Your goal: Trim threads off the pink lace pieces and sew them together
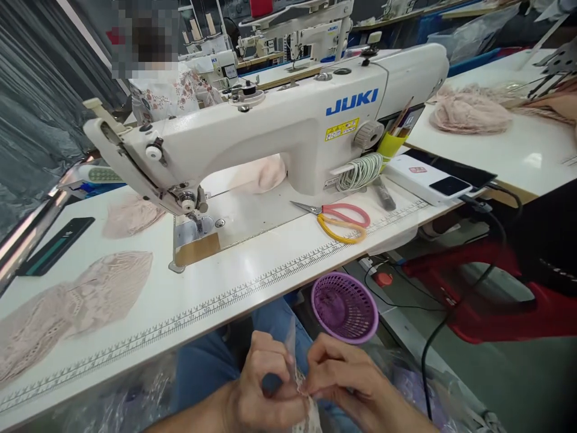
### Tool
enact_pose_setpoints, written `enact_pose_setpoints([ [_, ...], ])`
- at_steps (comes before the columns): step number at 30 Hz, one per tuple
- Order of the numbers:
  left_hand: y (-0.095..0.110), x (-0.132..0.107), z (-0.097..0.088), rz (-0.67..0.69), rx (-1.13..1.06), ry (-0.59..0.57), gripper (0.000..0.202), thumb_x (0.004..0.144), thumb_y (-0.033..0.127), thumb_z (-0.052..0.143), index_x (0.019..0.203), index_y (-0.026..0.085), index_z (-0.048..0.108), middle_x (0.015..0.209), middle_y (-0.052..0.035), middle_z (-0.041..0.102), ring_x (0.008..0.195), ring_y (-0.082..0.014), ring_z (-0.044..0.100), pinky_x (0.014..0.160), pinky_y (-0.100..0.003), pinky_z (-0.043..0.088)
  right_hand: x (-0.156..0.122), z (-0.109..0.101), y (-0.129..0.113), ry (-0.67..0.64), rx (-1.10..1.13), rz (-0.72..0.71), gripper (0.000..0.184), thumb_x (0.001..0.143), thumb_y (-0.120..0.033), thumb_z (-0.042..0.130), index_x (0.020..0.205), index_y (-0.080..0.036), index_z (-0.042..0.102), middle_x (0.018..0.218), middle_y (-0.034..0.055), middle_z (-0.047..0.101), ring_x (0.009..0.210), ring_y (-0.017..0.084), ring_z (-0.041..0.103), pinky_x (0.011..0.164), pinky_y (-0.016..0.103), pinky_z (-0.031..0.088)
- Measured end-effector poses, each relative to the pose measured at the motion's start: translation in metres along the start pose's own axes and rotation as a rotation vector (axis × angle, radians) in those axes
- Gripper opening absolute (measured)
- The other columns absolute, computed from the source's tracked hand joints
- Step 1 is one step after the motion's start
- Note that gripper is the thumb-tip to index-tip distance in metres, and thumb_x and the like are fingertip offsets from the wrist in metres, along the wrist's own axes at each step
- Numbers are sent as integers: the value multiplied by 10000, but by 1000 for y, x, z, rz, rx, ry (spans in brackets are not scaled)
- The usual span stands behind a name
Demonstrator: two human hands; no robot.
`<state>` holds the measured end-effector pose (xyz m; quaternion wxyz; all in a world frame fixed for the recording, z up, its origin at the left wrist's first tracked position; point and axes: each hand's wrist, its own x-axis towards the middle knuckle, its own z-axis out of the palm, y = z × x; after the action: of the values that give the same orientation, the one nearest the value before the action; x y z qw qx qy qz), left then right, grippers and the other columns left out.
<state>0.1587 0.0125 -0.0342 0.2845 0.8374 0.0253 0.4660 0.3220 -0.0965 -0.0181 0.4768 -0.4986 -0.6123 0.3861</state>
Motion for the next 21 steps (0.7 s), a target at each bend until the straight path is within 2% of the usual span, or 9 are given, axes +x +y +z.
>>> enact_pose_setpoints([
  [4,2,5,0,-95,-45,12,139,813,165,613,870,208,493,726,-2,483,686,-128,525,587,-267,406,12,4,2,-51,56,-16,223,963,-290,482,846,-203,650,825,18,554,772,125,565,670,223,434],
  [9,0,4,-4,4,-9,-105,187,819,57,563,775,238,542,725,5,519,759,-136,555,653,-279,412,11,-2,9,-136,-28,21,260,991,-316,393,812,-208,547,807,15,571,761,134,555,678,230,428],
  [12,-2,5,-9,48,12,-188,181,831,40,544,782,214,561,720,-1,569,807,-142,587,708,-288,426,-1,-18,36,-88,-187,107,292,981,-353,346,776,-219,506,758,7,567,695,136,555,639,227,444],
  [15,-6,6,-12,58,-38,-330,143,877,44,496,853,168,563,787,-35,649,894,-165,608,786,-311,418,-20,-39,71,-12,-319,239,259,939,-301,399,749,-219,554,676,28,595,608,163,577,577,254,450],
  [18,-5,5,-12,-66,-68,-452,153,898,46,424,905,149,537,833,-65,665,810,-164,610,764,-319,404,-35,-45,84,91,-439,348,321,926,-271,405,731,-174,641,731,145,658,701,252,645,649,356,480],
  [20,-3,7,-10,-266,-24,-499,159,862,37,424,865,155,530,783,-46,637,696,-140,571,697,-287,393,-37,-34,74,59,-442,327,263,869,-369,540,913,-154,686,944,196,684,887,310,653,762,411,489],
  [21,-1,9,-10,-407,0,-521,157,829,33,440,829,159,533,754,-29,613,665,-129,546,664,-266,385,-34,-25,66,4,-403,285,397,787,-439,646,1085,-176,652,1099,180,661,1011,319,621,840,415,476],
])
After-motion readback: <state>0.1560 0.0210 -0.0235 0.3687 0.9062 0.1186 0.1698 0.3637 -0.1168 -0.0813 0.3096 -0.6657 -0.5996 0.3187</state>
